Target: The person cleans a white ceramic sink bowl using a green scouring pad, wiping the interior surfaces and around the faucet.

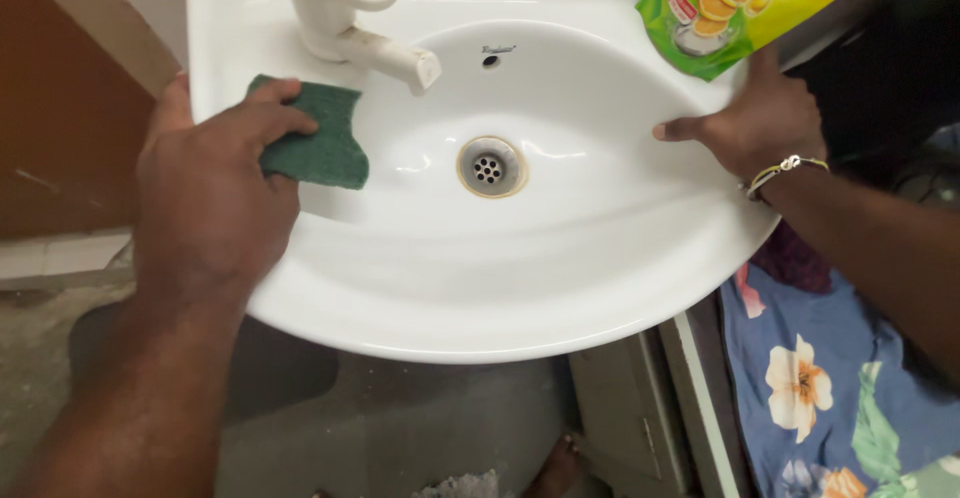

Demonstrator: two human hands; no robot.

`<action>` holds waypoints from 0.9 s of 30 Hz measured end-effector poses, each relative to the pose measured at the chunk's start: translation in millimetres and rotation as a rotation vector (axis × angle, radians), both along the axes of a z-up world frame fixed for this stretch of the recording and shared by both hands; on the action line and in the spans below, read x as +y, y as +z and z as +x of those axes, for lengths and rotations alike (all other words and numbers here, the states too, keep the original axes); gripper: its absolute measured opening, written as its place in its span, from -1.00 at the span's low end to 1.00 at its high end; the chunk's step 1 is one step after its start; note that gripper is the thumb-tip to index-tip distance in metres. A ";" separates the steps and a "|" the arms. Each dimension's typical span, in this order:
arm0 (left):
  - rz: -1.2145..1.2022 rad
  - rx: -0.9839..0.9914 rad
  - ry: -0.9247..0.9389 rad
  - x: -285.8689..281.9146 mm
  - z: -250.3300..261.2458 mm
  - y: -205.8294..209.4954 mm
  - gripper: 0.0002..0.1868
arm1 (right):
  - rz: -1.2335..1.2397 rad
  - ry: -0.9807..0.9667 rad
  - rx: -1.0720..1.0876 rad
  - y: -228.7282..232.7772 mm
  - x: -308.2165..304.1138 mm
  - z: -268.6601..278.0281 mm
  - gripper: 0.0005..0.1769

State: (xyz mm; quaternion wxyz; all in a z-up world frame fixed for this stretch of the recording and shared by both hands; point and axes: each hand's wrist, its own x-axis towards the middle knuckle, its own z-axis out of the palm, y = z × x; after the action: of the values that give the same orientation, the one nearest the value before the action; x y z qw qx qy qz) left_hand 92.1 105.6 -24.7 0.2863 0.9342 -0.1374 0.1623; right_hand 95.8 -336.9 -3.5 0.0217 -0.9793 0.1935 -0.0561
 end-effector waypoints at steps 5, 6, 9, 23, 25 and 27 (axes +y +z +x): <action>0.094 -0.111 -0.017 2.3 4.3 -7.0 -0.64 | 0.019 0.084 -0.058 -3.8 -3.7 -3.4 0.34; 0.066 -0.051 -0.004 1.5 4.6 -6.2 -0.64 | 0.021 0.085 -0.062 -3.7 -4.3 -2.7 0.34; 0.008 0.071 0.012 2.0 5.2 -5.6 -0.62 | 0.057 0.046 -0.046 -6.2 -6.7 -2.8 0.32; 0.150 0.297 0.058 -5.7 9.1 8.1 -0.57 | -0.227 0.404 -0.128 9.9 62.6 -128.8 -0.29; 0.130 0.316 0.072 -6.2 7.2 8.0 -0.57 | 0.487 -0.171 0.184 14.1 109.8 -129.7 -0.04; 0.122 0.320 0.073 -6.5 8.3 8.2 -0.56 | 0.621 0.145 0.240 12.8 152.7 -102.9 -0.22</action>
State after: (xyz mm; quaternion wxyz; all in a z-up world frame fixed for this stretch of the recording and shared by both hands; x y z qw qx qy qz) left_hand 100.3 99.1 -16.5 0.2413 0.9681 -0.0658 0.0132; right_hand -7.1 -184.2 9.3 0.2999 -0.9367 0.1326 0.1226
